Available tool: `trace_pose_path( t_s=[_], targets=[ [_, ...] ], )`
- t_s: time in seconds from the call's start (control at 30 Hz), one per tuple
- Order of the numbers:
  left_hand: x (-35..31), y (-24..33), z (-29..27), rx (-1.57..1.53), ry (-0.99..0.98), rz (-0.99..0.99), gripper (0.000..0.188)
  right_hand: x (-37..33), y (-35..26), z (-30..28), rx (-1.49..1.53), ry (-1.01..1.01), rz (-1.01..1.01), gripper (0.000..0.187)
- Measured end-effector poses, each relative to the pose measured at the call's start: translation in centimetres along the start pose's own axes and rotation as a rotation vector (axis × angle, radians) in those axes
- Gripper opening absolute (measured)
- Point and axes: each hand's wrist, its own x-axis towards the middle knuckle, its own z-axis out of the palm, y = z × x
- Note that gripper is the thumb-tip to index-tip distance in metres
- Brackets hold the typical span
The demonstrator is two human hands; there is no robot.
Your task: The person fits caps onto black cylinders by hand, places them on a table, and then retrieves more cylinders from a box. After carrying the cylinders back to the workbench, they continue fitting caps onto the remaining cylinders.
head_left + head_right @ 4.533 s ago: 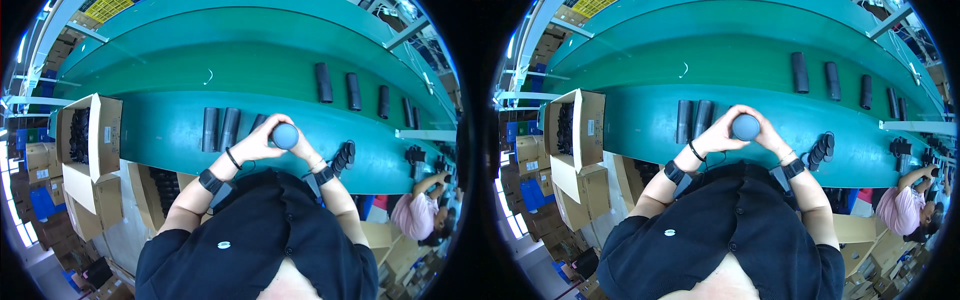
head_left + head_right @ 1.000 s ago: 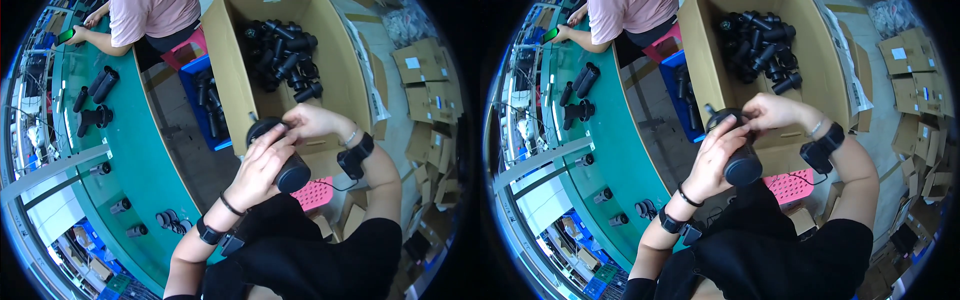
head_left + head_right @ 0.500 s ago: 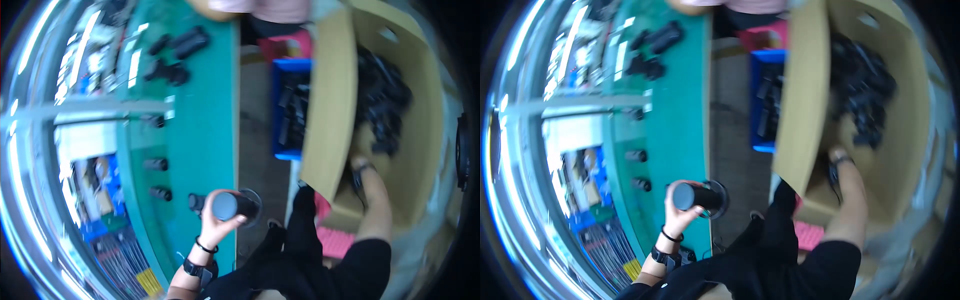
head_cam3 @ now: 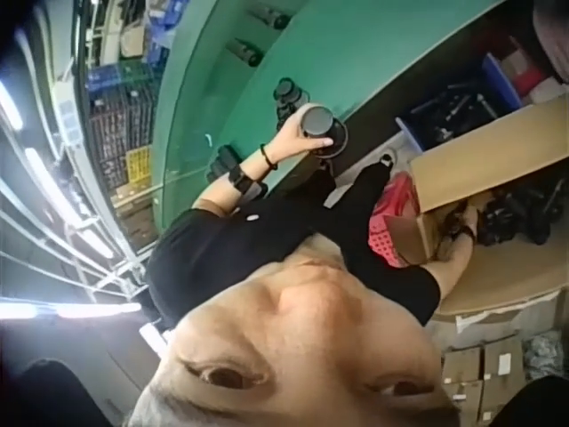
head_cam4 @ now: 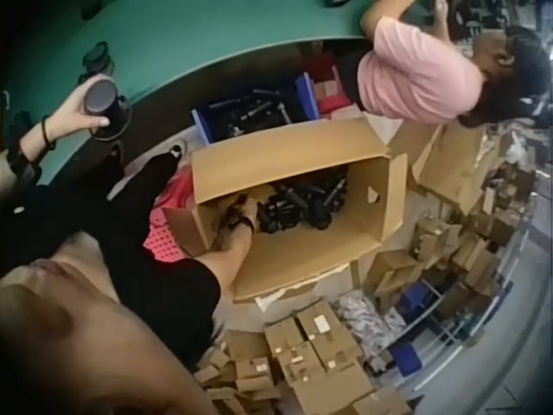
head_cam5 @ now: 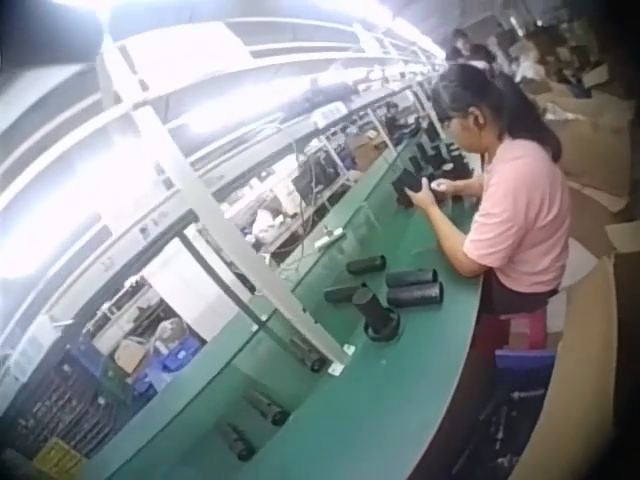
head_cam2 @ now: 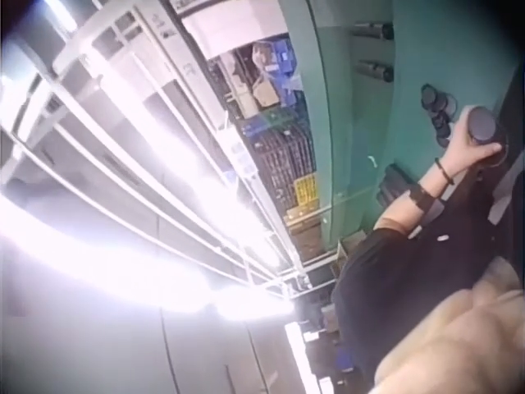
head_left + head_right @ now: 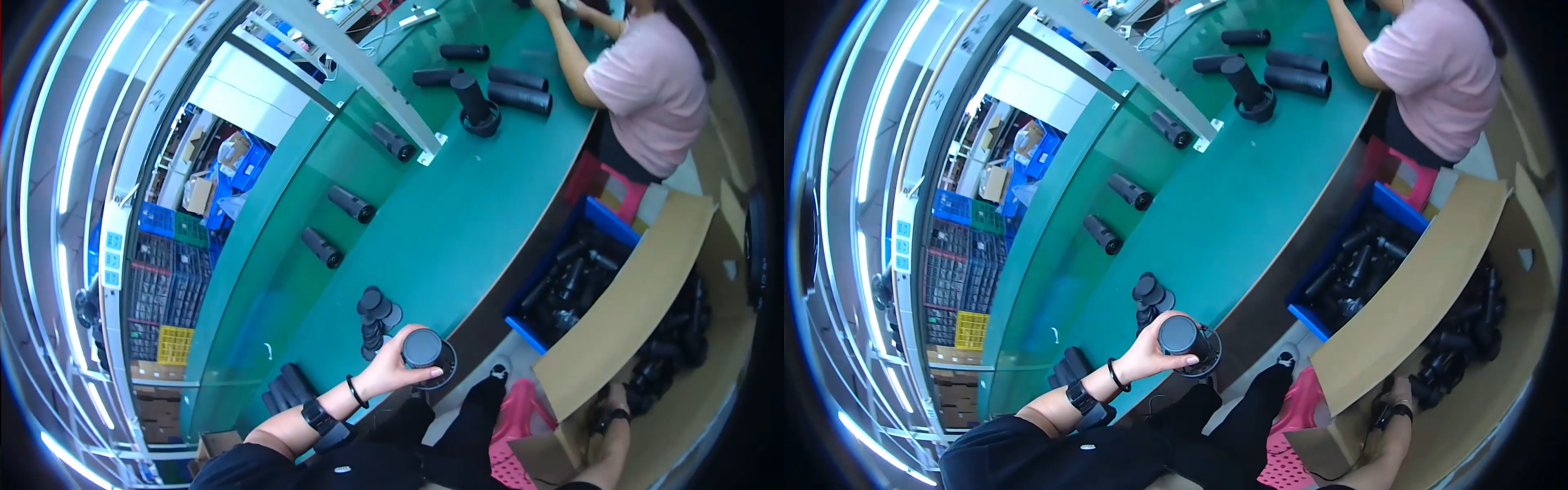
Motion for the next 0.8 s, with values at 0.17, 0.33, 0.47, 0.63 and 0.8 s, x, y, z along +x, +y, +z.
trace_pose_path(
  t_s=[0.17, 0.33, 0.47, 0.63, 0.8],
  targets=[
    [-3.6, -0.8, -3.5, -0.082, 0.113, 0.068, 0.061, -9.5, 0.6, -12.1, 0.341, 0.598, 0.068, 0.077],
    [-8.4, -2.5, -8.2, -0.165, 0.329, 0.164, 0.064, -22.8, -10.9, -24.1, 0.368, 0.896, -0.071, 0.076],
    [-12.3, -7.6, -13.7, -0.271, 0.576, 0.113, 0.066, -27.4, -24.6, -27.9, 0.462, 0.951, -0.409, 0.066],
    [-18.2, -16.2, -22.0, 0.009, 1.004, 0.126, 0.067, -25.3, -48.6, -23.5, 0.62, 0.595, -0.905, 0.071],
    [-20.3, -19.9, -29.6, -0.009, 1.257, 0.058, 0.064, -26.3, -69.0, -16.9, 0.258, 0.515, -1.272, 0.065]
  ],
)
